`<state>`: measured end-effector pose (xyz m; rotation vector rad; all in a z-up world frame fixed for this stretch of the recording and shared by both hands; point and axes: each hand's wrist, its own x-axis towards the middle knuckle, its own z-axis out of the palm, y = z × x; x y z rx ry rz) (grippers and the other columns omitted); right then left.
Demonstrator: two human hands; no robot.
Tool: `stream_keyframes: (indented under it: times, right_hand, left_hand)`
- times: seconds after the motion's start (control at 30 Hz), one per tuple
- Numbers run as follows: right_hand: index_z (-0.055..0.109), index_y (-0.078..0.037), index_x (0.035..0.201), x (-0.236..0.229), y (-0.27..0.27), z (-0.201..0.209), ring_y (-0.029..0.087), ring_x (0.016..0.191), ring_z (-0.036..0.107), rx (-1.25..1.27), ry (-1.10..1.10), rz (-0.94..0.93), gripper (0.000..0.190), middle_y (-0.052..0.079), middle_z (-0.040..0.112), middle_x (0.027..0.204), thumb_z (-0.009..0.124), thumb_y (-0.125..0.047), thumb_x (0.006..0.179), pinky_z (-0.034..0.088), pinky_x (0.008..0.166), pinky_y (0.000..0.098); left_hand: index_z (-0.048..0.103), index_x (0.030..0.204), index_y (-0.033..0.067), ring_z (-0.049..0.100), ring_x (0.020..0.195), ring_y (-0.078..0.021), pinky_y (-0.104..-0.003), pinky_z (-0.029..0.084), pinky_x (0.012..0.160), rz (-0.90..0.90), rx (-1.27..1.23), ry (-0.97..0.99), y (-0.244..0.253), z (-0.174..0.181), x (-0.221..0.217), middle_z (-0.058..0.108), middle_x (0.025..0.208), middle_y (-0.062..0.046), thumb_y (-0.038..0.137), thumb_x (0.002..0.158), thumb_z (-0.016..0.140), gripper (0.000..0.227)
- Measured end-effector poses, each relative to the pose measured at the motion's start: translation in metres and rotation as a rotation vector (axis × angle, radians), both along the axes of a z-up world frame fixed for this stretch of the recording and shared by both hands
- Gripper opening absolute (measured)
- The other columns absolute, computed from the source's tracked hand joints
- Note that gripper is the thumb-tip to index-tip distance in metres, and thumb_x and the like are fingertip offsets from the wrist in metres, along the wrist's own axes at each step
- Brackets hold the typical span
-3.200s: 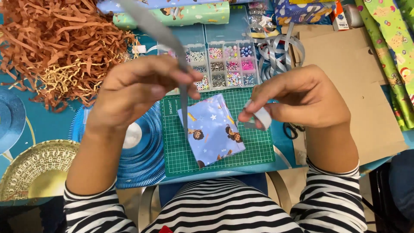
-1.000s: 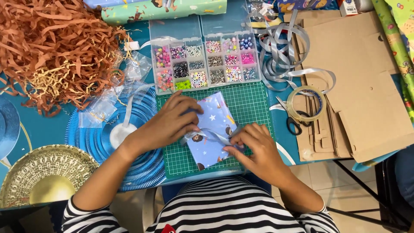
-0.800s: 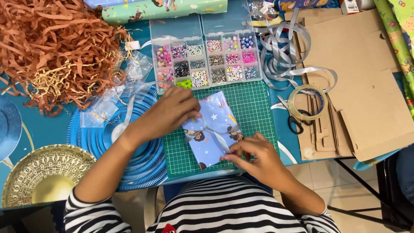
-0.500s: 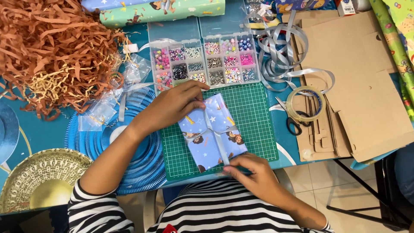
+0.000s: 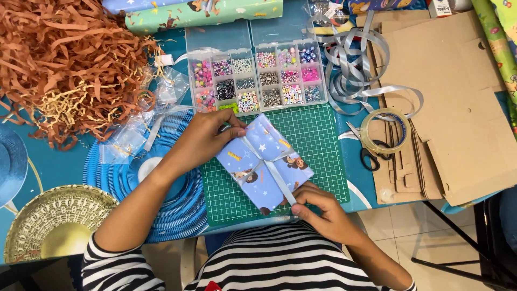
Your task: The person is tying a decorative silver ribbon around a small blue gift box on a craft table.
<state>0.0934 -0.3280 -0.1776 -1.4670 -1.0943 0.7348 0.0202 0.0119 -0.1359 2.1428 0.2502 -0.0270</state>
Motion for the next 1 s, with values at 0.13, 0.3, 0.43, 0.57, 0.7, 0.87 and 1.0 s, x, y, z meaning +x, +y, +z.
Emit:
stream_keyframes:
  times: [0.13,0.3,0.43,0.57,0.7,0.87,1.0]
  right_hand:
    - [0.073,-0.008,0.093,0.003,-0.003,-0.001,0.019,0.089,0.064,-0.035,-0.022,-0.073,0.021,0.003,0.069,0.087,0.065,-0.021,0.107,0.052,0.084,0.0322]
    - [0.069,-0.007,0.085,0.015,-0.007,-0.009,0.020,0.087,0.063,-0.050,0.128,-0.099,0.024,0.006,0.068,0.084,0.064,-0.016,0.107,0.052,0.083,0.0359]
    - [0.066,-0.002,0.080,0.026,-0.016,-0.026,0.023,0.088,0.060,-0.033,0.227,-0.115,0.027,0.010,0.067,0.082,0.064,-0.003,0.106,0.052,0.084,0.0422]
    - [0.060,-0.005,0.083,0.030,-0.011,-0.003,0.021,0.091,0.055,-0.045,0.353,-0.075,0.028,0.009,0.064,0.087,0.058,-0.007,0.111,0.048,0.084,0.0392]
    - [0.058,-0.005,0.084,0.035,-0.018,-0.015,0.020,0.093,0.055,-0.056,0.359,-0.057,0.028,0.009,0.061,0.090,0.056,-0.006,0.112,0.047,0.085,0.0382]
    - [0.060,-0.003,0.082,0.044,-0.018,-0.017,0.021,0.093,0.061,-0.103,0.260,-0.055,0.026,0.012,0.068,0.090,0.059,-0.003,0.109,0.051,0.084,0.0392]
    - [0.068,-0.004,0.084,0.042,-0.013,-0.003,0.018,0.078,0.060,-0.180,0.131,-0.062,0.027,0.008,0.065,0.073,0.063,-0.011,0.109,0.051,0.078,0.0366]
  left_hand:
    - [0.069,0.096,0.0154,0.044,0.061,-0.0073,-0.030,0.041,0.060,0.062,-0.082,0.006,-0.001,-0.002,-0.008,0.087,0.118,0.001,0.020,0.102,0.076,0.011]
    - [0.067,0.095,0.0079,0.054,0.063,-0.0158,-0.032,0.050,0.058,0.082,-0.192,-0.005,-0.002,-0.001,-0.022,0.084,0.120,-0.013,0.015,0.103,0.072,0.012]
    - [0.069,0.098,-0.0034,0.081,0.084,-0.0236,-0.034,0.068,0.071,0.138,-0.360,-0.028,-0.004,-0.015,-0.028,0.082,0.112,-0.025,0.010,0.103,0.074,0.015]
    - [0.067,0.098,-0.0078,0.082,0.090,-0.0272,-0.036,0.070,0.072,0.169,-0.425,-0.054,-0.009,-0.026,-0.037,0.080,0.110,-0.027,0.005,0.103,0.071,0.014]
    - [0.068,0.098,-0.0074,0.082,0.088,-0.0249,-0.035,0.070,0.069,0.187,-0.445,-0.077,-0.007,-0.035,-0.036,0.080,0.105,-0.025,0.004,0.104,0.070,0.013]
    - [0.071,0.095,-0.0059,0.081,0.086,-0.0255,-0.034,0.070,0.066,0.140,-0.457,-0.040,0.005,-0.045,-0.030,0.080,0.103,-0.023,0.005,0.103,0.072,0.014]
    - [0.072,0.097,-0.0040,0.074,0.091,-0.0233,-0.043,0.070,0.078,-0.052,-0.417,-0.036,0.019,-0.049,-0.027,0.073,0.098,-0.017,0.012,0.106,0.070,0.018]
